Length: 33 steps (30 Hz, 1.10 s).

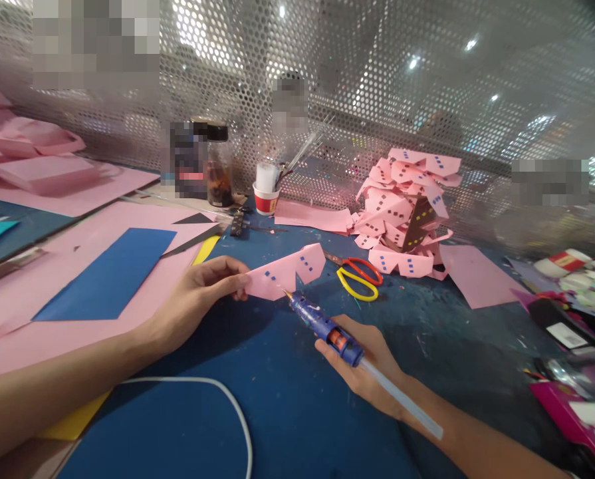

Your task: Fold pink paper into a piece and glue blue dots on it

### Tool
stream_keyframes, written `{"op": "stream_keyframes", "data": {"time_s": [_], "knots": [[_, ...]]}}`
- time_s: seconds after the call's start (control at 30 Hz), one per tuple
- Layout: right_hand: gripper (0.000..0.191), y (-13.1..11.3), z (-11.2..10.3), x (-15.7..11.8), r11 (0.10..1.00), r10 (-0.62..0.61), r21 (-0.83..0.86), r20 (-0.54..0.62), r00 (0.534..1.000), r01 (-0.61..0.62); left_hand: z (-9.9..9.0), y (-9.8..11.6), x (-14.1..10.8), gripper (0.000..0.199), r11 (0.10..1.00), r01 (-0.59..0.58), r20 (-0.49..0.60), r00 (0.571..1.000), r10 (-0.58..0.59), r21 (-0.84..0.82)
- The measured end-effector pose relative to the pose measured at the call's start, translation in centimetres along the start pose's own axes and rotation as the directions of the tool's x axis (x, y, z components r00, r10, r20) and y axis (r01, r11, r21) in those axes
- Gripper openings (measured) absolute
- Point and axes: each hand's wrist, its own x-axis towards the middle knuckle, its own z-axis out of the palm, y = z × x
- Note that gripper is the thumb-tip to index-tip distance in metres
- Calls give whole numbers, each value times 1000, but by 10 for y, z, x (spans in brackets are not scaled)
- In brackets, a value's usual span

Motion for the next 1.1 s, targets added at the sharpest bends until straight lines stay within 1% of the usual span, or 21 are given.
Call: {"op": "stream_keyframes", "data": {"time_s": [0.17,0.3,0.47,0.67,0.8,0.97,1.1], "knots": [[7,-1,0,1,1000,-7,-6,-12,1000,7,1,0,3,14,993,37,-13,999,-39,-110],[9,-2,0,1,1000,-2,-18,-19,1000,2,1,4,4,12,976,68,-33,997,-77,-208],[7,-3,1,0,999,45,28,-35,998,-44,-1,8,6,10,948,86,-51,993,-107,-306],[16,-2,1,-2,993,102,55,-16,995,-101,-9,5,11,11,942,55,-78,993,-86,-331],[17,-4,-2,-1,994,103,26,-15,995,-103,-13,6,15,11,939,46,-124,988,-93,-340],[18,-7,-6,2,996,87,-12,-38,996,-87,-14,4,18,10,945,11,-154,986,-65,-326],[19,-5,-10,0,991,129,21,17,992,-129,-14,2,18,8,948,3,-151,987,-53,-318]]}}
